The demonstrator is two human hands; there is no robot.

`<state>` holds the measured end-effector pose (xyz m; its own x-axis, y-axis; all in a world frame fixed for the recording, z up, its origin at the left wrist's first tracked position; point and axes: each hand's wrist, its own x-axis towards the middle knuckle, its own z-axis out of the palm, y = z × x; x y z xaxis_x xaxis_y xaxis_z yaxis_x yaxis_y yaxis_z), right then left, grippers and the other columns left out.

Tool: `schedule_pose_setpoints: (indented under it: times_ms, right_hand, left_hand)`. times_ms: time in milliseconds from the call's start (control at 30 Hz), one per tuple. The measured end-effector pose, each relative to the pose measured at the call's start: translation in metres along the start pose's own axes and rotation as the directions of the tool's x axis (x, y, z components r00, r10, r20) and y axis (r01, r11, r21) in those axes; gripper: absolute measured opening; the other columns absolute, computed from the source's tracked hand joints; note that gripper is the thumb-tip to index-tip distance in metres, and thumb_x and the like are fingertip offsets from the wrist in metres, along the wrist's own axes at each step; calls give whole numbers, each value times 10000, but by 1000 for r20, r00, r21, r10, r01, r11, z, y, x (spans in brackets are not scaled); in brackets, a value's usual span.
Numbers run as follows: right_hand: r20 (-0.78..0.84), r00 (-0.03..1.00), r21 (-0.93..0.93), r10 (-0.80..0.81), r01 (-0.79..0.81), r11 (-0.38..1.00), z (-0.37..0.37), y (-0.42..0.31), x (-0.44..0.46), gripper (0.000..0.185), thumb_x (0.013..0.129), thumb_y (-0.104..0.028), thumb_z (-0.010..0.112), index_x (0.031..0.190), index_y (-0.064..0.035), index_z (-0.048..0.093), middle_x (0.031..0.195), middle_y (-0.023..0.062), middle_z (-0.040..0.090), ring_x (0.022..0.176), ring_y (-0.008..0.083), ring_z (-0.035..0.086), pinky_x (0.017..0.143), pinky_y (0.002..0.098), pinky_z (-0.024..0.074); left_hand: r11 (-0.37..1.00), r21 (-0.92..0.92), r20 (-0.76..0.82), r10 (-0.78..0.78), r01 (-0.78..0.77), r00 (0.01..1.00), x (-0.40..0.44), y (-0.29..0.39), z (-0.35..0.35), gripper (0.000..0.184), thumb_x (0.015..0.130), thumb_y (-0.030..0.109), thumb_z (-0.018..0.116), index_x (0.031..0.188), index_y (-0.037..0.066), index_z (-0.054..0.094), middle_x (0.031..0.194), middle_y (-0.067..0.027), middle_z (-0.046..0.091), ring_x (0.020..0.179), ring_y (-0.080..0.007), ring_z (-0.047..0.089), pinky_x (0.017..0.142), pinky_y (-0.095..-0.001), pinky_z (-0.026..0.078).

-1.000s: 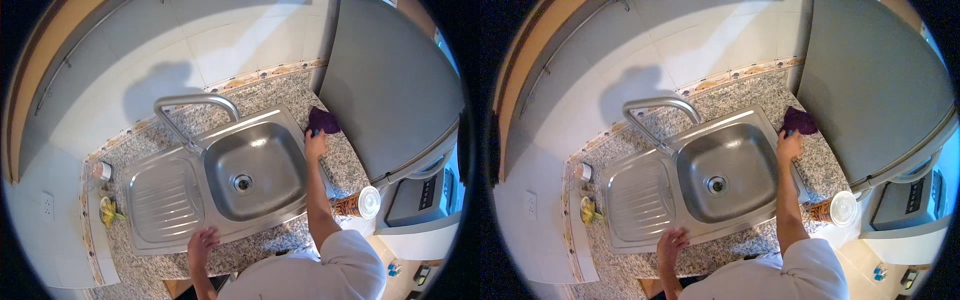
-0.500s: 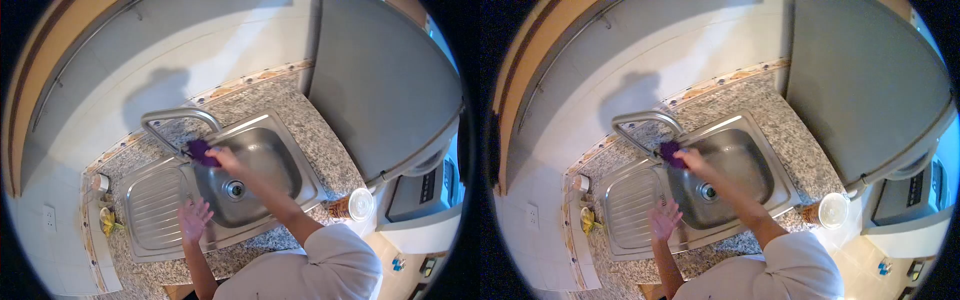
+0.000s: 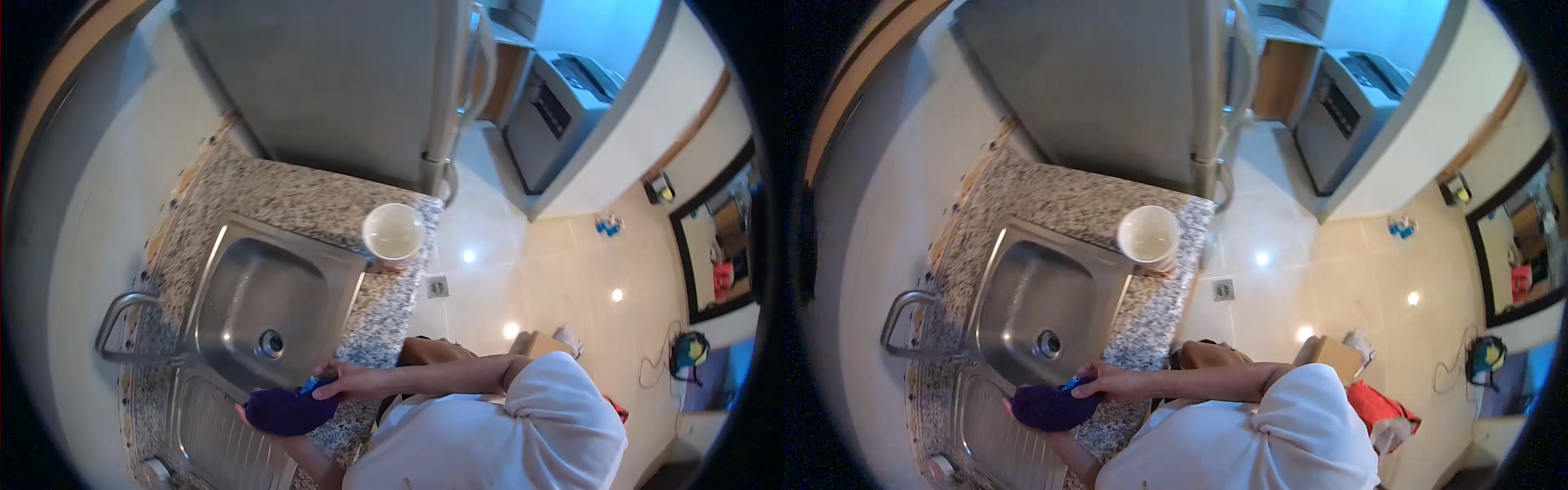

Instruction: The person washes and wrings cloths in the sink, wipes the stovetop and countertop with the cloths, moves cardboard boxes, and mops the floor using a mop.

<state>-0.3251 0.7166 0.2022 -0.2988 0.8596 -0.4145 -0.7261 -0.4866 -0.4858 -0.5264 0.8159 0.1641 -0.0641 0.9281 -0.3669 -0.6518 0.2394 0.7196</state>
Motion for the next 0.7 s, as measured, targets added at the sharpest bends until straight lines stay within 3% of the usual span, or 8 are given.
schedule_pose_setpoints:
  times_ms: [33,67,133,367,467,600,667,700]
  right_hand:
    - [71,996,75,-49,43,996,-12,16,4,645,759,-276,714,1257,-104,342,1205,48,429,1042,166,471,804,338,437]
    - [53,997,98,-60,55,994,-9,11,-9,645,759,-276,714,1257,-104,342,1205,48,429,1042,166,471,804,338,437]
    - [116,990,166,78,-96,981,-4,6,-32,603,811,-394,624,1258,-98,346,1272,44,399,1083,189,469,829,393,435]
    - [-6,994,400,-109,102,911,-29,5,-90,353,804,-282,567,1101,-117,471,975,37,563,822,116,582,606,307,524]
    - [-204,939,350,-276,333,876,-46,-5,-141,436,769,-263,634,1098,-66,427,898,23,517,786,116,566,626,293,516]
    - [-494,679,80,-543,657,749,-88,13,-181,613,741,-285,705,1171,-70,324,978,86,499,900,174,533,780,292,458]
    - [-522,560,-163,-643,675,720,-102,20,-199,604,757,-296,694,1163,-63,311,976,100,495,928,151,511,819,297,431]
    - [-510,464,-268,-724,714,647,-103,20,-216,552,751,-291,700,1115,-54,359,924,113,516,881,209,533,808,335,423]
  left_hand:
    - [868,347,17,372,-354,928,-4,-16,2,467,830,448,462,1050,45,544,891,-81,602,837,-237,583,780,-422,471]
    - [869,363,32,351,-338,936,-10,-13,11,467,830,448,462,1050,45,544,891,-81,602,837,-237,583,780,-422,471]
    - [993,0,673,-87,117,734,-20,-1,32,470,869,468,356,1006,73,571,960,-97,597,881,-266,578,802,-442,469]
    - [939,269,749,-344,216,566,-129,-42,95,472,862,408,372,1115,41,526,1065,-127,566,1001,-282,537,877,-433,432]
    - [912,400,539,-317,95,780,-161,-72,102,543,857,435,404,1218,32,455,1180,-129,510,1075,-272,497,923,-404,401]
    - [748,655,459,-502,102,733,-162,-138,67,521,837,479,487,1192,99,458,1134,-84,523,1042,-223,516,869,-373,429]
    - [585,561,307,-804,585,510,-231,-156,114,480,848,430,499,1149,57,477,1137,-87,522,1051,-224,511,849,-345,442]
    - [621,725,330,-693,298,640,-278,-155,148,376,830,339,570,1036,26,539,1007,-100,576,958,-215,551,792,-321,453]
